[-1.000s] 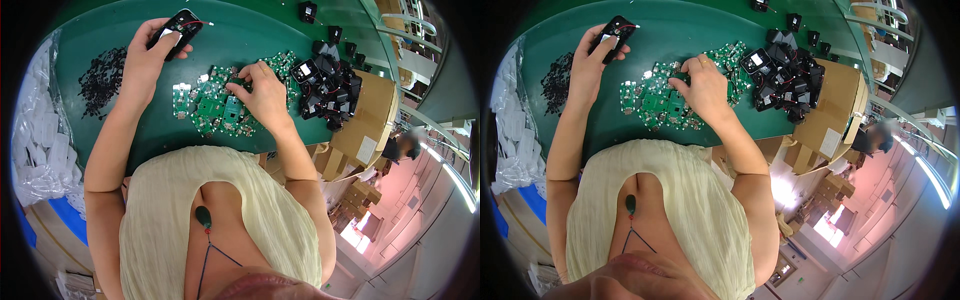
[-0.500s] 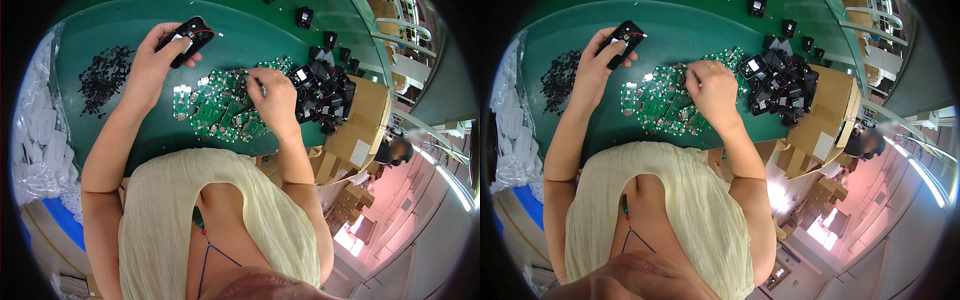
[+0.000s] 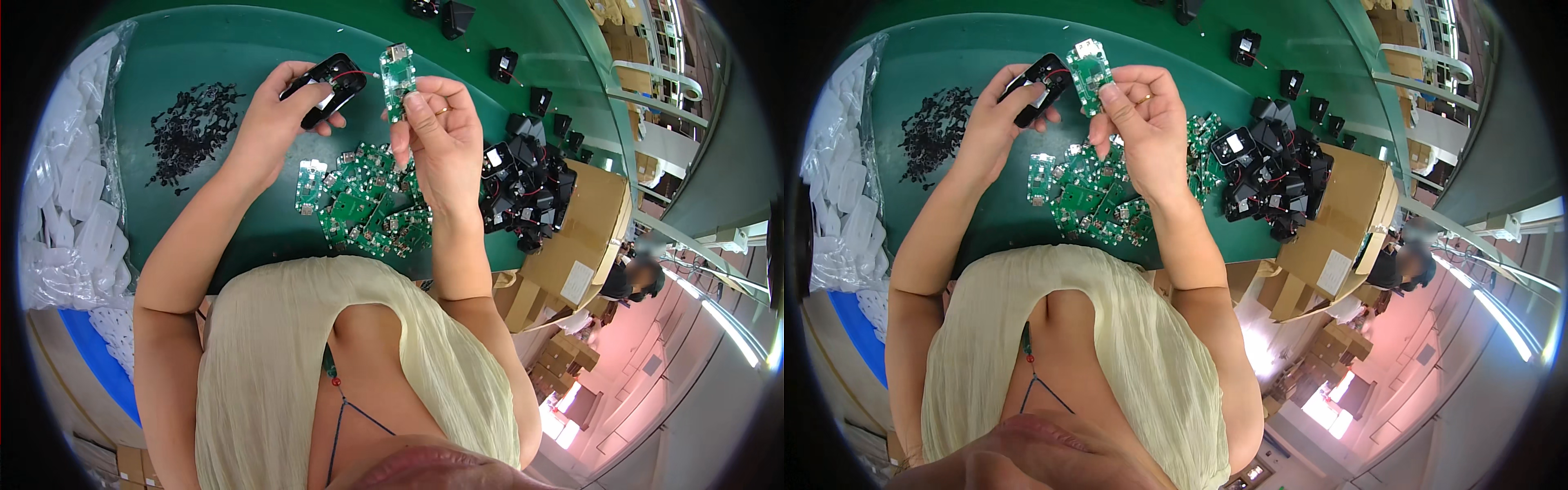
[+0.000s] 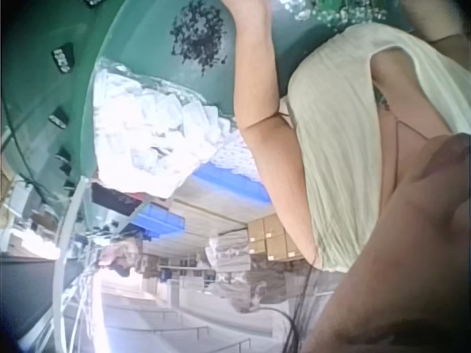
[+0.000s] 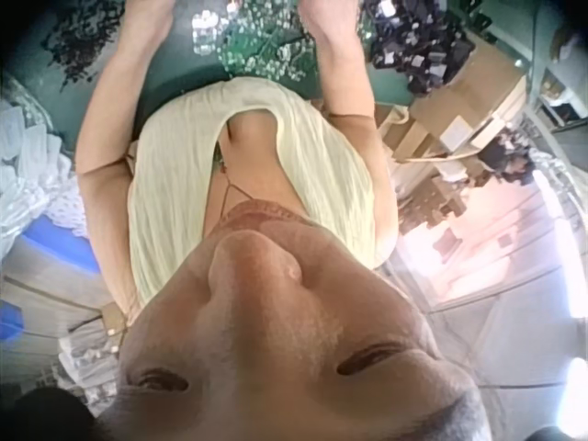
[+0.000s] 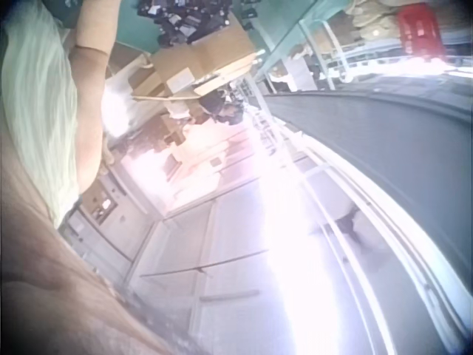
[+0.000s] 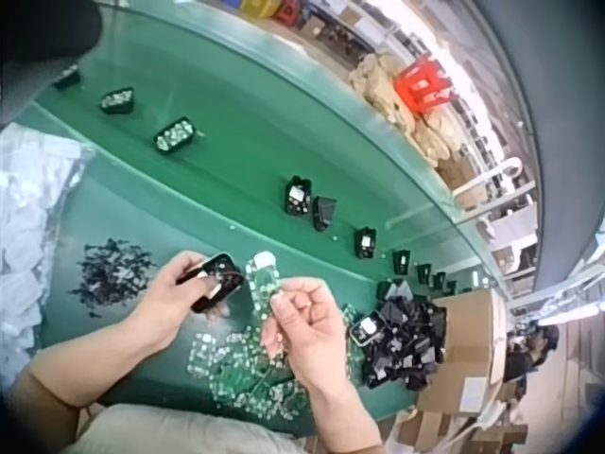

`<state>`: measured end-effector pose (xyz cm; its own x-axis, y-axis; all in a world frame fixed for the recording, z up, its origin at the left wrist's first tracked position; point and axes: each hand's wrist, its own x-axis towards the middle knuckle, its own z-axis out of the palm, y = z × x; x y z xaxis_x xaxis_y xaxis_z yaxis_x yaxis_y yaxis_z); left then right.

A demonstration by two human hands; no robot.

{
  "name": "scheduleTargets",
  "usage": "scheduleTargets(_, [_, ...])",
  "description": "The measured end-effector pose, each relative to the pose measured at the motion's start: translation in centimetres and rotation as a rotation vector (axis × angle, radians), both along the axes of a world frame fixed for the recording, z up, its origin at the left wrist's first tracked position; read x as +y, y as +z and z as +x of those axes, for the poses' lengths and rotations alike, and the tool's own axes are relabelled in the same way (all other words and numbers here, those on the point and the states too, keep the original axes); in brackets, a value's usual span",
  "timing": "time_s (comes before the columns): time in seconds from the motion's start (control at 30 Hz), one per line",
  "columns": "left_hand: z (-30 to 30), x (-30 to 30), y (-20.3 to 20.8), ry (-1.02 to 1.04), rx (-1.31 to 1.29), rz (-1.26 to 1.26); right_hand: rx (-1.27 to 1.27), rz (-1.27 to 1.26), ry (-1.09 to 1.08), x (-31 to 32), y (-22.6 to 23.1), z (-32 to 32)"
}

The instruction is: Assembling small electronic component housings by inserting printed circuit boards and small plastic parts.

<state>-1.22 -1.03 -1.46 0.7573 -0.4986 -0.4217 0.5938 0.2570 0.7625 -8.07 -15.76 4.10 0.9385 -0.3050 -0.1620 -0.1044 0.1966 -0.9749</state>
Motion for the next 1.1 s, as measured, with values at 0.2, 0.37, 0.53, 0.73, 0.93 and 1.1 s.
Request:
scheduleTargets(0.2, [0.2,0.1,0.1,-0.026,0.027,-0.086,-0.002,0.049,0.018,0.6,-0.8,0.6])
scheduleTargets(0.37, [0.2,0.1,-0.1,-0.033,0.021,-0.096,-0.003,0.009,0.066,0.6,-0.9,0.8])
scheduleTargets(0.53, [-0.3,-0.1,0.4,-0.055,-0.038,-0.069,0.046,-0.114,0.058,0.9,-0.9,1.0])
scheduleTargets(0.73, [-0.8,-0.3,1.0,-0.118,-0.179,-0.019,0.055,-0.506,0.033,0.5,-2.1,0.7])
scheduleTargets(0.93, [-0.7,0.0,0.4,-0.095,-0.211,0.057,-0.192,-0.856,-0.042,0.3,-2.6,1.1])
scheduleTargets(1.1, [-0.8,0.2,0.7,-0.12,-0.182,0.085,-0.256,-0.484,0.017,0.9,-2.7,1.5])
